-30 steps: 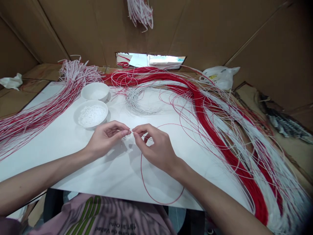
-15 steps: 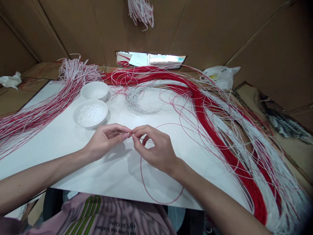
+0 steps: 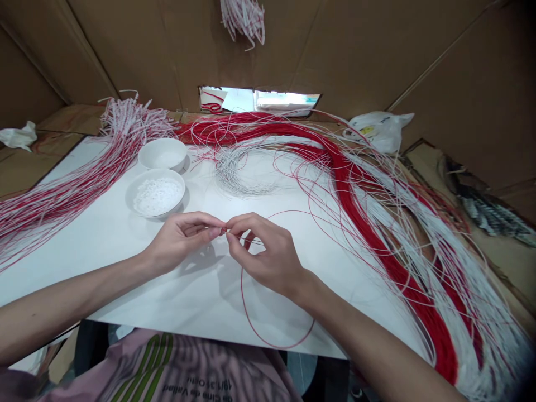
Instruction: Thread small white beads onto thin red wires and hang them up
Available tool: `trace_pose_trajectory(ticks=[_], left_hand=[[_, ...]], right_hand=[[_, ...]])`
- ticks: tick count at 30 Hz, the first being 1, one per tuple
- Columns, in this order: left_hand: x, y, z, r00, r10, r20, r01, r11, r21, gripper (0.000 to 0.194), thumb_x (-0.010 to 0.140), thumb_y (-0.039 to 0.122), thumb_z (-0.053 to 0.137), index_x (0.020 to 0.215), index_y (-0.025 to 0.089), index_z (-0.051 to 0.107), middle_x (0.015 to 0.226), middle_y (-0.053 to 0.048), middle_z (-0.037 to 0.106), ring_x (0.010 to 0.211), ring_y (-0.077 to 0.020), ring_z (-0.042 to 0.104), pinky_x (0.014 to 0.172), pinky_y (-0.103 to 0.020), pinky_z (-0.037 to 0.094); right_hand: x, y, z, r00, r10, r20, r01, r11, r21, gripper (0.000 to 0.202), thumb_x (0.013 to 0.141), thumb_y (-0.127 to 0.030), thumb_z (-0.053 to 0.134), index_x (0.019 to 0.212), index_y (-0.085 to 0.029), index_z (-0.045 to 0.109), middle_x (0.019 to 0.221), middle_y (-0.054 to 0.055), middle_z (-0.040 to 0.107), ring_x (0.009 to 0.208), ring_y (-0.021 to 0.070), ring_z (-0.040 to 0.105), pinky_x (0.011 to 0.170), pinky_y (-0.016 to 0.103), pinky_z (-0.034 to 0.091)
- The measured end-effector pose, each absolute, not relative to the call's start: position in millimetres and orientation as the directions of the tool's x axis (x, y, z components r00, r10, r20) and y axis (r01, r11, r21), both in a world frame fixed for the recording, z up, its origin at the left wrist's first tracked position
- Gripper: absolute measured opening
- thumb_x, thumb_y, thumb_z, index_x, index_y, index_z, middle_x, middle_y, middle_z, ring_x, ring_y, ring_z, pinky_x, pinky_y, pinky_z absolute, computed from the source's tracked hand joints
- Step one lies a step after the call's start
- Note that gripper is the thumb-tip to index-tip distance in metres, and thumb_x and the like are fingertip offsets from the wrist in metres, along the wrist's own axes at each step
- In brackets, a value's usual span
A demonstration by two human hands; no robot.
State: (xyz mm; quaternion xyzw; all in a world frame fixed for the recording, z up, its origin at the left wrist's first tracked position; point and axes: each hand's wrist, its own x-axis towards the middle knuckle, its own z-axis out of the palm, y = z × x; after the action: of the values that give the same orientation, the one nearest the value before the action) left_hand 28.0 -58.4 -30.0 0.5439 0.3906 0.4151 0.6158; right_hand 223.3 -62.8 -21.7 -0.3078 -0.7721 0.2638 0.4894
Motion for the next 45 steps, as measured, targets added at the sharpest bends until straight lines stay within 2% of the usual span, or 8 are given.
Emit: trace_pose_trajectory(ticks=[13, 21, 36, 45], left_hand=[[32.2, -59.7, -27.1, 0.292, 0.951, 0.097, -0.051, -0.086, 0.995, 0.009, 0.082, 0.017, 0.071, 0.089, 0.02, 0.076, 0.087, -0.003, 0.072, 0.08, -0.0105, 0.065, 0.07, -0.018, 0.051], [30.7, -59.4, -29.8, 0.288, 0.953, 0.089, -0.039, -0.081, 0.996, 0.007, 0.083, 0.021, 0.07, 0.088, 0.022, 0.075, 0.086, -0.002, 0.072, 0.079, -0.0096, 0.065, 0.069, -0.017, 0.05], [30.2, -62.2, -30.9, 0.273, 0.953, 0.135, -0.057, -0.124, 0.991, 0.008, 0.083, 0.017, 0.07, 0.086, 0.022, 0.075, 0.085, -0.002, 0.072, 0.079, -0.0102, 0.065, 0.07, -0.019, 0.051], [32.6, -62.9, -29.1, 0.256, 0.944, 0.209, -0.04, -0.206, 0.978, 0.008, 0.082, 0.015, 0.07, 0.085, 0.021, 0.074, 0.083, -0.002, 0.071, 0.079, -0.0118, 0.065, 0.07, -0.022, 0.052]], right_hand=[[223.6, -62.7, -24.0, -0.342, 0.725, 0.598, 0.231, 0.681, -0.695, 0.008, 0.09, -0.011, 0.054, 0.088, -0.017, 0.059, 0.086, 0.005, 0.068, 0.073, 0.0113, 0.063, 0.052, 0.021, 0.051], [223.5, -63.3, -22.9, -0.352, 0.714, 0.605, 0.234, 0.693, -0.682, 0.009, 0.09, -0.011, 0.054, 0.09, -0.018, 0.06, 0.087, 0.004, 0.069, 0.072, 0.0112, 0.064, 0.052, 0.022, 0.052], [223.4, -64.3, -24.1, -0.359, 0.683, 0.636, 0.253, 0.727, -0.638, 0.009, 0.09, -0.011, 0.055, 0.092, -0.017, 0.061, 0.087, 0.005, 0.07, 0.07, 0.0105, 0.063, 0.052, 0.022, 0.051], [223.5, -64.2, -24.2, -0.363, 0.673, 0.644, 0.246, 0.736, -0.631, 0.009, 0.089, -0.009, 0.055, 0.092, -0.015, 0.061, 0.086, 0.006, 0.07, 0.07, 0.0113, 0.063, 0.053, 0.022, 0.051]])
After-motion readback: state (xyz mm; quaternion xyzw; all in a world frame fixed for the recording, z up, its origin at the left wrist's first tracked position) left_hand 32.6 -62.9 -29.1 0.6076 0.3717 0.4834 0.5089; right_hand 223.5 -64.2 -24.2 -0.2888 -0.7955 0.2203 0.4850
